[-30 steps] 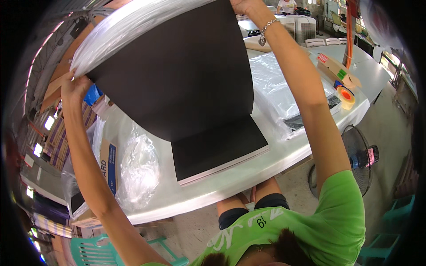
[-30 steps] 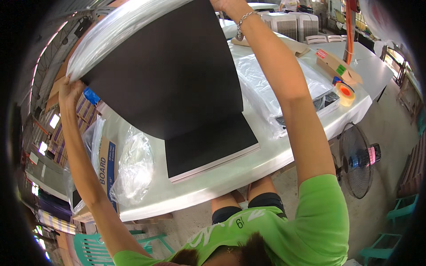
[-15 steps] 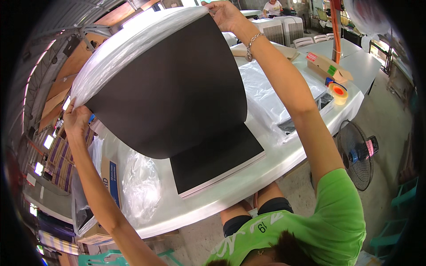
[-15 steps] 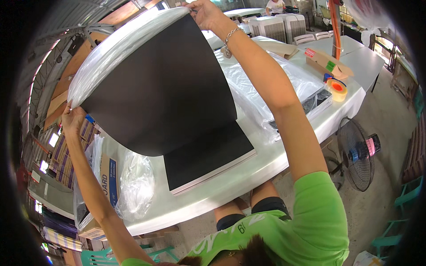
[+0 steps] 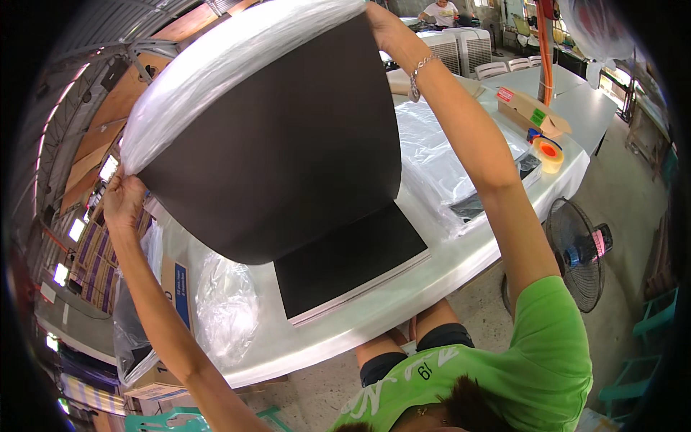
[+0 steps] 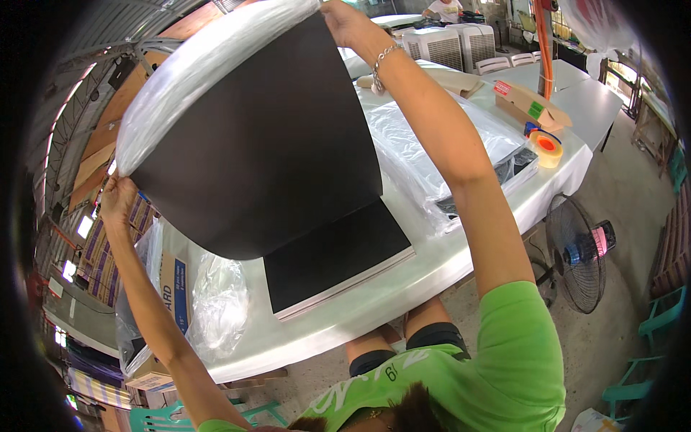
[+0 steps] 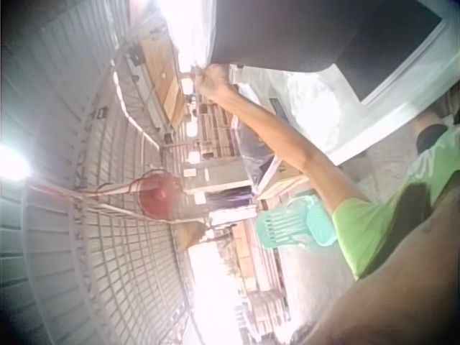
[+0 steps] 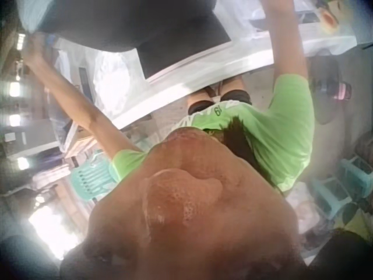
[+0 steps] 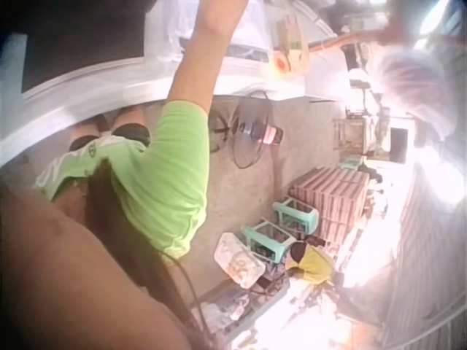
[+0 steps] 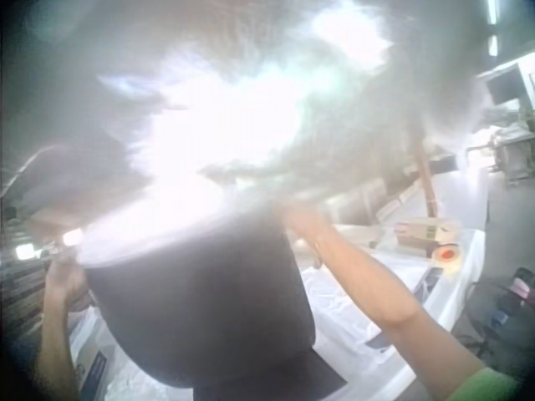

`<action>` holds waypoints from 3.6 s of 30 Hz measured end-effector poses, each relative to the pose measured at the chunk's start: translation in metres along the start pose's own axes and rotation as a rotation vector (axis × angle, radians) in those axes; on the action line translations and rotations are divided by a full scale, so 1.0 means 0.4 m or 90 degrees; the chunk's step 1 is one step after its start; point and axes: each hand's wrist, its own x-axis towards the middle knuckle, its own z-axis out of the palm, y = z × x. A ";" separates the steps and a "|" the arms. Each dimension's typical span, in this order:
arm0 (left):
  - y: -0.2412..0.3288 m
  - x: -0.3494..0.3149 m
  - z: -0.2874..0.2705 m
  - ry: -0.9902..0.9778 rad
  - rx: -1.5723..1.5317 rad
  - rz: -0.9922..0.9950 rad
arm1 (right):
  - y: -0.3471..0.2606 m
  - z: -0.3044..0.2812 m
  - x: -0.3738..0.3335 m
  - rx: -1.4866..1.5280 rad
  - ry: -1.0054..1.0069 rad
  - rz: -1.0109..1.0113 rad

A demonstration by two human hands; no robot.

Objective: The person packages foam boards by sliding them into individual plastic sleeves, then placing them onto a stack on the work table.

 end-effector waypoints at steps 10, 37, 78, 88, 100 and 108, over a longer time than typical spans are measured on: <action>-0.323 -0.091 0.317 0.297 1.186 0.875 | -0.198 -0.043 -0.228 0.201 0.006 -0.324; -0.338 -0.053 0.260 0.375 1.158 0.915 | -0.499 0.554 -0.724 -0.289 -0.375 -0.577; -0.225 -0.061 0.245 0.324 0.418 0.574 | 0.137 0.078 -0.031 0.123 0.343 -0.118; -0.263 -0.186 0.169 0.365 0.393 0.548 | 0.093 0.146 -0.071 0.485 0.089 0.235; -0.372 -0.209 0.133 0.497 0.701 0.456 | 0.148 0.144 -0.096 0.270 0.090 0.156; -0.468 -0.206 0.200 0.374 0.948 0.667 | 0.125 0.134 -0.272 0.149 0.205 0.025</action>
